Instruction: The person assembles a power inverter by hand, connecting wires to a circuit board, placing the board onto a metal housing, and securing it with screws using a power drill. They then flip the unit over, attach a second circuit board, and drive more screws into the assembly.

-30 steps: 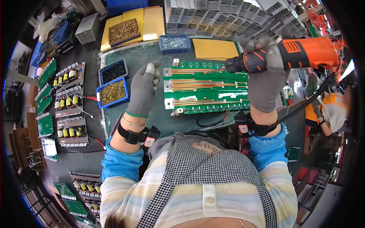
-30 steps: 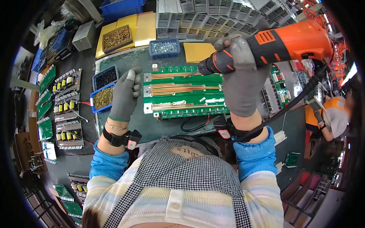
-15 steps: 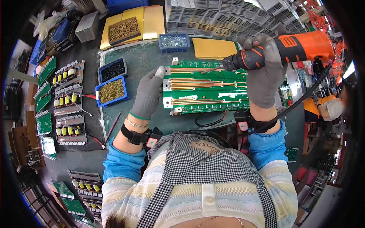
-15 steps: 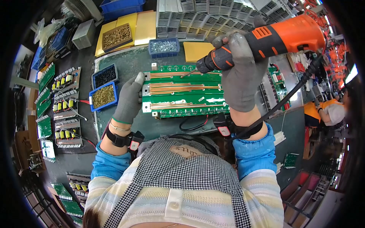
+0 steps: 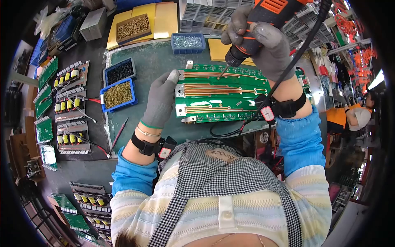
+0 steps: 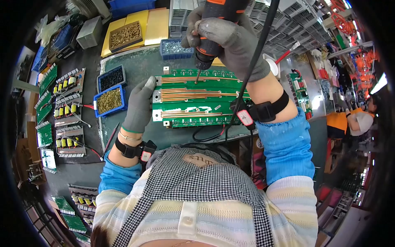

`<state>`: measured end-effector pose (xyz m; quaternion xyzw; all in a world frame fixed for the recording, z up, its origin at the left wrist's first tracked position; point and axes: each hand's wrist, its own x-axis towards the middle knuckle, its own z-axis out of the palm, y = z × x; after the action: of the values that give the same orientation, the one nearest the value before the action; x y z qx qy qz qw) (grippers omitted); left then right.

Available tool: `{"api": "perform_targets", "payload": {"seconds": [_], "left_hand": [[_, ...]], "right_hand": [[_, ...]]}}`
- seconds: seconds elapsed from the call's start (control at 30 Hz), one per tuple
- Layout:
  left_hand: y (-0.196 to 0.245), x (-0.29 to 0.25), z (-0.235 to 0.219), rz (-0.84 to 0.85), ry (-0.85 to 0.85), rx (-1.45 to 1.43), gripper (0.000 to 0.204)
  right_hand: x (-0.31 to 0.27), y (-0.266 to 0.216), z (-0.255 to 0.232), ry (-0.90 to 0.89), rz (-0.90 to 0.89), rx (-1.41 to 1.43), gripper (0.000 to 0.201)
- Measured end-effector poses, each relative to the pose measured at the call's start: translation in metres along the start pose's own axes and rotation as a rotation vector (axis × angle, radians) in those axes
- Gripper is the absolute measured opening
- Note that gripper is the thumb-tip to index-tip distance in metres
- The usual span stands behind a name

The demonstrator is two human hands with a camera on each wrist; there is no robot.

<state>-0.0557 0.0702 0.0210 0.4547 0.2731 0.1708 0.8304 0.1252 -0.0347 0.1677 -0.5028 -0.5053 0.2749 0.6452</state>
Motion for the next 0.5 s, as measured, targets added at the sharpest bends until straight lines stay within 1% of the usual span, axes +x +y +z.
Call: {"api": "perform_targets", "payload": {"seconds": [0.1,0.2,0.33,0.43,0.5], "left_hand": [[-0.005,0.001,0.0,0.055,0.003,0.007,0.038],[-0.007,0.002,-0.001,0.098,-0.002,0.049,0.04],[-0.008,0.005,0.0,0.125,-0.006,0.09,0.04],[0.003,-0.001,0.003,0.003,0.007,-0.049,0.038],[-0.006,0.013,-0.021,0.001,0.017,-0.344,0.035]], "right_hand": [[0.005,0.013,-0.013,-0.054,0.015,0.01,0.034],[0.005,0.009,-0.014,-0.122,0.029,0.036,0.035],[-0.001,0.011,-0.007,-0.076,-0.003,0.027,0.034],[-0.001,0.007,-0.003,-0.079,0.025,0.032,0.034],[-0.001,0.006,-0.005,-0.118,0.021,0.02,0.034]]}}
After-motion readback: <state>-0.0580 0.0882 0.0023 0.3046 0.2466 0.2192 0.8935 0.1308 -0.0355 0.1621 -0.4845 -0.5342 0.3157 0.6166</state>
